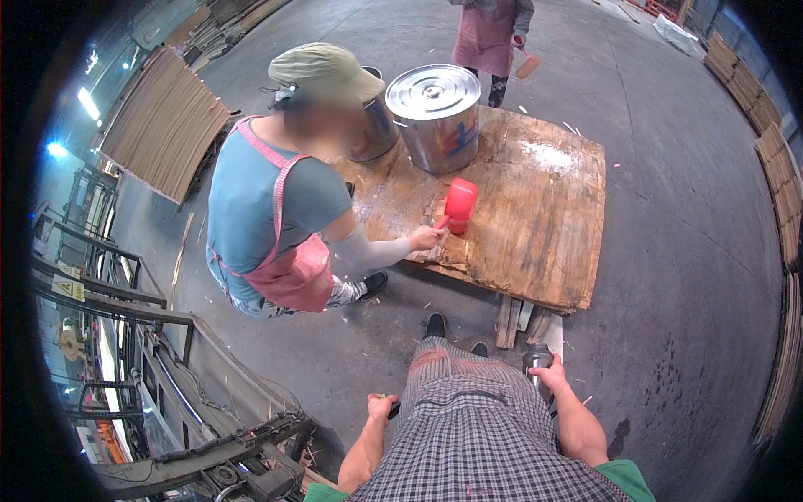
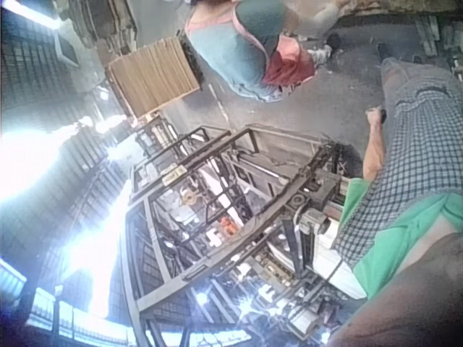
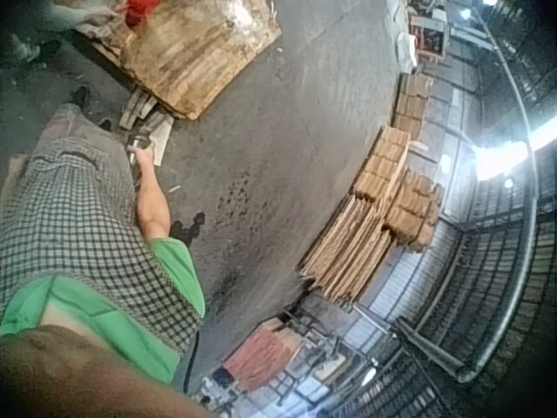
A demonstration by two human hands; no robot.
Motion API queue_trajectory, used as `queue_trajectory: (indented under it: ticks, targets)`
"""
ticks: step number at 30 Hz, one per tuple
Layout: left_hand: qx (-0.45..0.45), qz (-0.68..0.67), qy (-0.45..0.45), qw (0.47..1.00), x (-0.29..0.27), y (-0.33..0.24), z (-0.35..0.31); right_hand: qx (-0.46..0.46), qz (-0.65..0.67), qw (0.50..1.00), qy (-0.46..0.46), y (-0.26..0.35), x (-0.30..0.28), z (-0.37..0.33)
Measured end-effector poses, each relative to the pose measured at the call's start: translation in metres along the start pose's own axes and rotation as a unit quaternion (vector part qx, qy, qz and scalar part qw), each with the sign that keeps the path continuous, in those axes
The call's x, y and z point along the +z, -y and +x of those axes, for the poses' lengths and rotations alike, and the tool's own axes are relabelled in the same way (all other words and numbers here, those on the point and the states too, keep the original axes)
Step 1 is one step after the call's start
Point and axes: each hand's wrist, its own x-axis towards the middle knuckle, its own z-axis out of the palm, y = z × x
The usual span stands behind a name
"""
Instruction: The recorder assists colleagues with pouring glue into a reservoir and then returns to a machine to stack and align wood veneers using a pneumatic staple gun.
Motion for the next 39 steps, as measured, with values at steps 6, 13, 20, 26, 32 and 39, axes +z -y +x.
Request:
queue_trajectory:
  ticks: [6, 13, 20, 26, 32, 39]
  targets:
    - [0.164, 0.114, -0.028, 0.979, -0.002, -0.079, -0.042, -0.218, -0.020, 0.975, -0.027, 0.056, -0.001, -0.015]
    - [0.419, 0.151, 0.258, 0.857, 0.024, -0.274, -0.178, -0.407, 0.164, 0.847, 0.300, 0.233, -0.001, -0.103]
    - [0.429, 0.130, 0.450, 0.773, 0.019, -0.305, -0.196, -0.429, 0.129, 0.752, 0.483, 0.278, 0.028, -0.102]
    - [0.377, 0.019, 0.459, 0.805, -0.005, -0.271, -0.175, -0.205, 0.156, 0.785, 0.563, 0.332, 0.063, -0.093]
    - [0.387, 0.038, 0.396, 0.832, -0.038, -0.242, -0.159, -0.263, 0.207, 0.897, 0.287, 0.441, 0.161, -0.074]
    - [0.375, 0.026, 0.347, 0.859, -0.078, -0.279, -0.138, -0.172, 0.462, 0.814, 0.306, 0.520, 0.221, -0.070]
